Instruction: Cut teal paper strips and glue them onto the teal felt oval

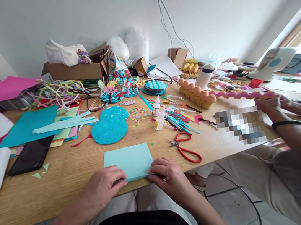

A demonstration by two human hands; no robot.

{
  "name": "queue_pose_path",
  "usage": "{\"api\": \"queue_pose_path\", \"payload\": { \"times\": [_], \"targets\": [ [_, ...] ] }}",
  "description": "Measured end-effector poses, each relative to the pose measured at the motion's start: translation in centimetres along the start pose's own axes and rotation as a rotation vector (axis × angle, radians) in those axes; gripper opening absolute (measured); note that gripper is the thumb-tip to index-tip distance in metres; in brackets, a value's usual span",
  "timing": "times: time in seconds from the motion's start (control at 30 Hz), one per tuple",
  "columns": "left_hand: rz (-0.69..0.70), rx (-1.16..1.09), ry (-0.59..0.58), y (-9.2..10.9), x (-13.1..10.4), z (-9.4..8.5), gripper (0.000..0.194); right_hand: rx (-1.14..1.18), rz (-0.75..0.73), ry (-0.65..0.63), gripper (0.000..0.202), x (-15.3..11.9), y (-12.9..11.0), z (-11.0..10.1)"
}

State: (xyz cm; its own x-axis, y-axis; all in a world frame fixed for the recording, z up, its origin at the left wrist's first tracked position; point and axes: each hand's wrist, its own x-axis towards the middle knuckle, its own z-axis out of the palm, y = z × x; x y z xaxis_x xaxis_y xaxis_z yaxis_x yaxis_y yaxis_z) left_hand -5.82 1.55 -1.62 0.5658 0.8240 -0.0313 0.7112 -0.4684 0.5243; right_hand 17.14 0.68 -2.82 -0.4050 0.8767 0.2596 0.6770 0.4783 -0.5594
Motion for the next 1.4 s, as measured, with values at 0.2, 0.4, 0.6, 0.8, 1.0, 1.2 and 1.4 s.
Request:
{"api": "queue_pose_path", "payload": {
  "times": [0.2, 0.4, 0.6, 0.8, 1.0, 1.2, 1.4],
  "targets": [
    [-0.058, -0.038, 0.013, 0.1, 0.4, -0.2, 0.030, 0.004, 0.130, -0.073, 0.004, 0.9, -0.5, -0.4],
    [-0.096, -0.057, 0.006, 0.0, 0.6, -0.1, 0.025, -0.001, 0.169, -0.049, 0.010, 0.7, -1.0, -0.2],
    [-0.110, -0.047, 0.008, 0.1, 0.6, -0.2, 0.023, -0.060, 0.173, -0.022, 0.011, 0.4, -0.8, 0.3],
    [-0.114, -0.049, 0.012, 0.1, 0.5, 0.0, 0.024, -0.084, 0.197, -0.010, 0.010, 0.5, -0.7, 0.6],
    [-0.109, -0.014, 0.047, 0.0, 0.5, 0.5, 0.022, -0.105, 0.203, 0.003, 0.011, 0.5, -0.5, 0.9],
    [-0.141, -0.044, 0.059, 0.2, 0.5, 0.6, 0.018, -0.119, 0.219, 0.017, 0.009, 0.4, -0.5, 1.0],
    [-0.105, -0.011, 0.055, -0.1, 0.5, 0.8, 0.019, -0.137, 0.223, 0.028, 0.008, 0.2, -0.6, 1.0]
  ]
}}
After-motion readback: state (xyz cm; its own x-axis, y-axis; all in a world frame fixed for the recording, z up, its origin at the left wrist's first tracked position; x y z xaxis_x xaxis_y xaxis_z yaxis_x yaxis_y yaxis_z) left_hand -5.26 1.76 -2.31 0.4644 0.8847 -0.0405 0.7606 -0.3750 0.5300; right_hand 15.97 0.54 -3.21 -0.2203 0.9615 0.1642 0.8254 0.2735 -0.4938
